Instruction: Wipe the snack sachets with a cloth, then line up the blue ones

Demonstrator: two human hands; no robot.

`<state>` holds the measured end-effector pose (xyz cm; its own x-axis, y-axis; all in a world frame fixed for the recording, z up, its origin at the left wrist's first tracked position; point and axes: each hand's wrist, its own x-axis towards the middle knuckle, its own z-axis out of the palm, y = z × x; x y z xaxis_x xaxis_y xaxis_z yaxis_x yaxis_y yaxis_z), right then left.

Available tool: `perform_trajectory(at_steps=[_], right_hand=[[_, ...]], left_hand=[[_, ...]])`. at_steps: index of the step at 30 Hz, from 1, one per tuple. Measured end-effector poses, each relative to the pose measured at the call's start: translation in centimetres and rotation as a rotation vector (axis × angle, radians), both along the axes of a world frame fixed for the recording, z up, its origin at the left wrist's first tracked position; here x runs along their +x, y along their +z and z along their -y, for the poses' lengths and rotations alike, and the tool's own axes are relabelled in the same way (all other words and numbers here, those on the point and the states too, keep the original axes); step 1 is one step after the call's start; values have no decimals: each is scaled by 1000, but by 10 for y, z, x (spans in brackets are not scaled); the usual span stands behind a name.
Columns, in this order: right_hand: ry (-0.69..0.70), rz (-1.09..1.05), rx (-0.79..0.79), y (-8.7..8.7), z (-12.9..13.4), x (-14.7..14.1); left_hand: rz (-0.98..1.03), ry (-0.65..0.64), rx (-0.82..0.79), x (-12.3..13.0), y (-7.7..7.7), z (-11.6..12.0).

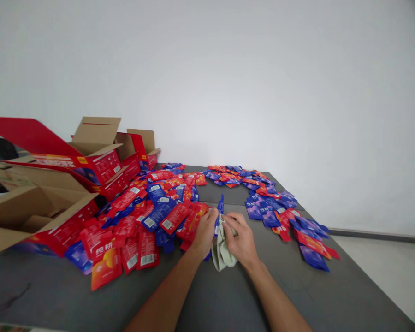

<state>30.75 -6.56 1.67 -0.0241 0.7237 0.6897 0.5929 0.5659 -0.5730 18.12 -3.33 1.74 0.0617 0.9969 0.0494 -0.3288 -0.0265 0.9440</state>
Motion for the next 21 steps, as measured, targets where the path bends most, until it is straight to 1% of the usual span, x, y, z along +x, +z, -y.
perform_trajectory(at_steps=[3, 5, 8, 11, 12, 13, 14, 15, 17, 21], right_hand=[[18, 27, 19, -4, -2, -1], [17, 48, 26, -7, -3, -3], [14, 83, 19, -8, -4, -9], [16, 114, 15, -7, -3, -15], [9, 120, 13, -6, -3, -16], [-3, 125, 9, -5, -2, -16], [-20, 129, 2, -4, -2, -16], [-42, 135, -8, -3, -1, -14], [-102, 150, -37, 0, 0, -7], [-251, 193, -122, 5, 2, 19]], left_hand=[[-275, 156, 143, -22, 11, -5], [-483, 288, 203, -40, 17, -8], [-866, 489, 305, -66, 22, -10], [-1215, 720, 306, -83, 20, -9], [-1295, 768, 292, -85, 18, -8], [-1356, 788, 283, -85, 16, -8], [-1397, 778, 287, -83, 14, -7], [-1421, 742, 307, -78, 11, -7], [-1434, 630, 369, -62, 7, -7], [-1407, 349, 497, -10, -1, -12]])
